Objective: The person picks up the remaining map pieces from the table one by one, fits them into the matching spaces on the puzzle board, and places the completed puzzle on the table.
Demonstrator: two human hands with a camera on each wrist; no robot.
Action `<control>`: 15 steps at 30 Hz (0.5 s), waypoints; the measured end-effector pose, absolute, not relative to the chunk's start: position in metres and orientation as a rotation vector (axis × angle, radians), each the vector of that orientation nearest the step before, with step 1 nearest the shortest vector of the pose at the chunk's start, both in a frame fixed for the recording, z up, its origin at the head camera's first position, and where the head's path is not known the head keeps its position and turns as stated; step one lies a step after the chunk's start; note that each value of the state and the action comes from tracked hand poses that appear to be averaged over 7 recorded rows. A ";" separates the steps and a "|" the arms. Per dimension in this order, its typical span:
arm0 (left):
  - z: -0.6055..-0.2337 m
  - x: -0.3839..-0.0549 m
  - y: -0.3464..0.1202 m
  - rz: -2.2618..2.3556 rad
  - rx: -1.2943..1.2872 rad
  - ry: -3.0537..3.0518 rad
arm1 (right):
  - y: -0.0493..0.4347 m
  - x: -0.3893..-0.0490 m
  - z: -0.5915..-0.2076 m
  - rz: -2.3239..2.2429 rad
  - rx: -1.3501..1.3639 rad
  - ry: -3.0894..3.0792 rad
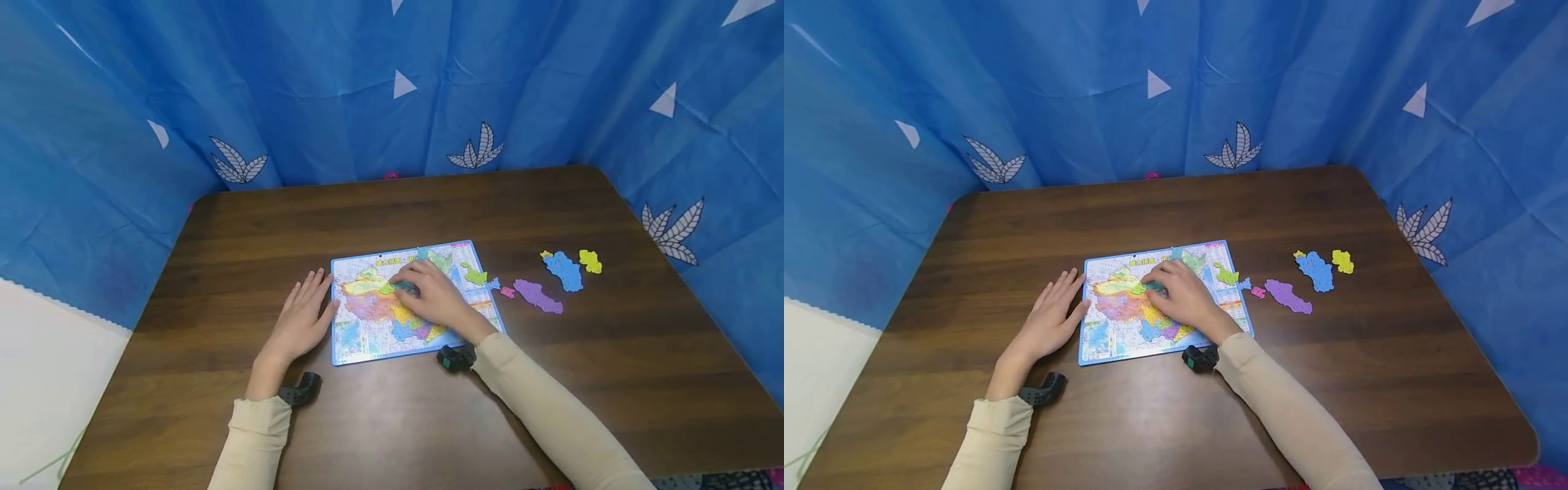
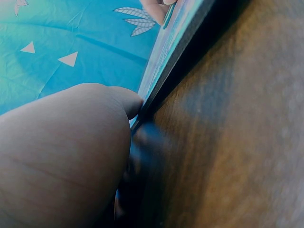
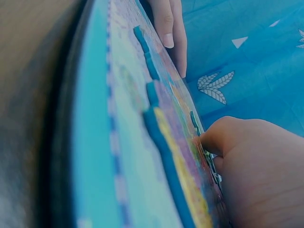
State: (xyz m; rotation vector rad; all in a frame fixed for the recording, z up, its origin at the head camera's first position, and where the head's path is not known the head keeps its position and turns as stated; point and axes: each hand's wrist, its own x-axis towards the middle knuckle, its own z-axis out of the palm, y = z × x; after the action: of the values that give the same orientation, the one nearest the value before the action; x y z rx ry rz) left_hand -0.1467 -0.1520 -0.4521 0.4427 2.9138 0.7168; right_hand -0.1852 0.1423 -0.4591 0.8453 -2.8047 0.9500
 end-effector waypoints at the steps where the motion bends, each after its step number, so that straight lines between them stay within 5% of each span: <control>1: -0.452 -0.147 -0.152 0.715 0.442 2.914 | 0.142 -0.185 -0.459 0.950 0.843 -2.810; 15: -0.453 -0.144 -0.152 0.722 0.450 2.924 | 0.140 -0.184 -0.460 0.937 0.838 -2.806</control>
State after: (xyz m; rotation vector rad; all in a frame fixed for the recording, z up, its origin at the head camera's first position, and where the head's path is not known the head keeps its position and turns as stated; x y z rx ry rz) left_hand -0.1443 -0.1523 -0.4533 0.4499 2.9239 0.7219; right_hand -0.1838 0.1404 -0.4601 0.8378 -2.8059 0.9368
